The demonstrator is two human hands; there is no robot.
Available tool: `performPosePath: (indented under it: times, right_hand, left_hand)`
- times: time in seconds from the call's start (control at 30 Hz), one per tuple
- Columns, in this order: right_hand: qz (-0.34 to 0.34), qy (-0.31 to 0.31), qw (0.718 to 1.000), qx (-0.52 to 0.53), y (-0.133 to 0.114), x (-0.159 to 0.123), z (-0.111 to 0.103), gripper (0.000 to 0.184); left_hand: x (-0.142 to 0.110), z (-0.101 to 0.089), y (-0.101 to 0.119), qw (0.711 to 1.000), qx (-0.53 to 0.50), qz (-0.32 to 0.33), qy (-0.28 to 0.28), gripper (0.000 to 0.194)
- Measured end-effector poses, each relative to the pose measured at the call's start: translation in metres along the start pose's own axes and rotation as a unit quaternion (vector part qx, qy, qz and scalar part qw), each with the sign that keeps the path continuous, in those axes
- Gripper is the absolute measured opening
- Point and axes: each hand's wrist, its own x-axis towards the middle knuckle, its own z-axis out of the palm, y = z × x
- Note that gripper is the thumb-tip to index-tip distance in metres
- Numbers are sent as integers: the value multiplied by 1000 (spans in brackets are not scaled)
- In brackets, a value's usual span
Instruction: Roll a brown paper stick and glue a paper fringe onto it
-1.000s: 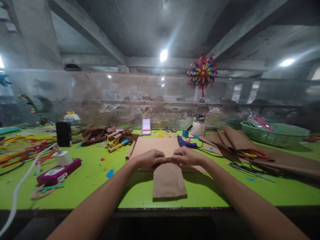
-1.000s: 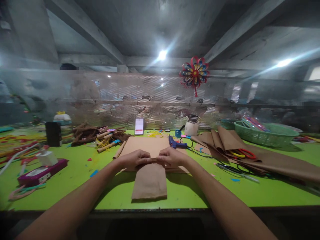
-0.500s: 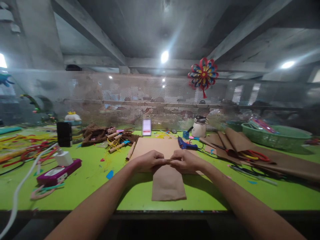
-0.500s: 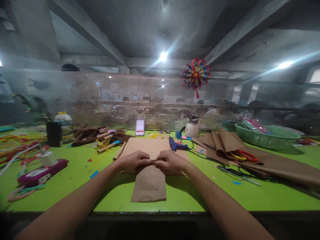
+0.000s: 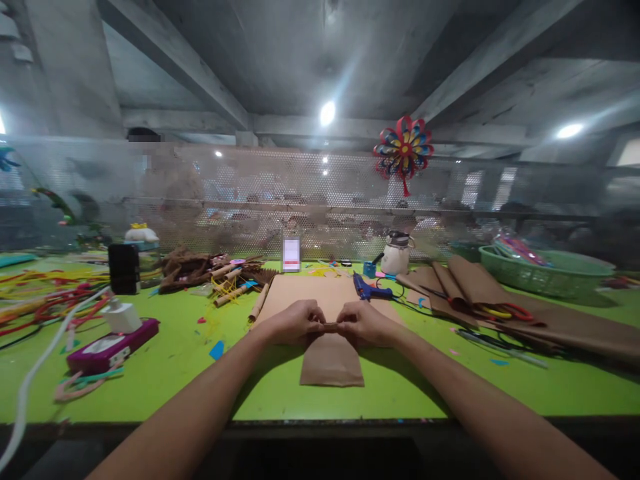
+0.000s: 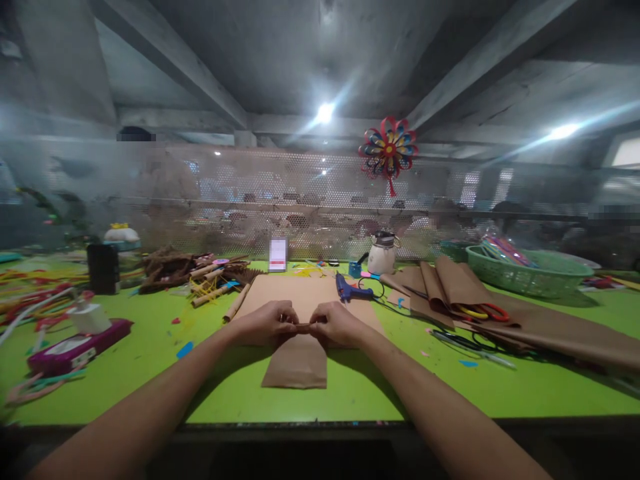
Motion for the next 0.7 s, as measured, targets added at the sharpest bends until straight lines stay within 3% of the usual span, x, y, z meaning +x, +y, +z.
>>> performPosePath:
  times: [0.33, 0.53, 0.63, 0.7]
  right_hand:
    - [-8, -19, 1000, 8, 17, 6, 4, 22]
    - [4, -35, 999, 28, 12, 3, 2, 22]
    - [23, -44, 997, 54, 7, 1, -2, 22]
    - [33, -28, 998, 53, 4, 2, -8, 21]
  left_hand:
    - [4, 2, -5, 996, -64, -35, -45, 30]
    - [4, 4, -8, 995, -79, -28, -54, 30]
    - [4, 5, -7, 997, -72, -24, -25, 30]
    - [5, 3, -5, 998, -51, -12, 42, 29]
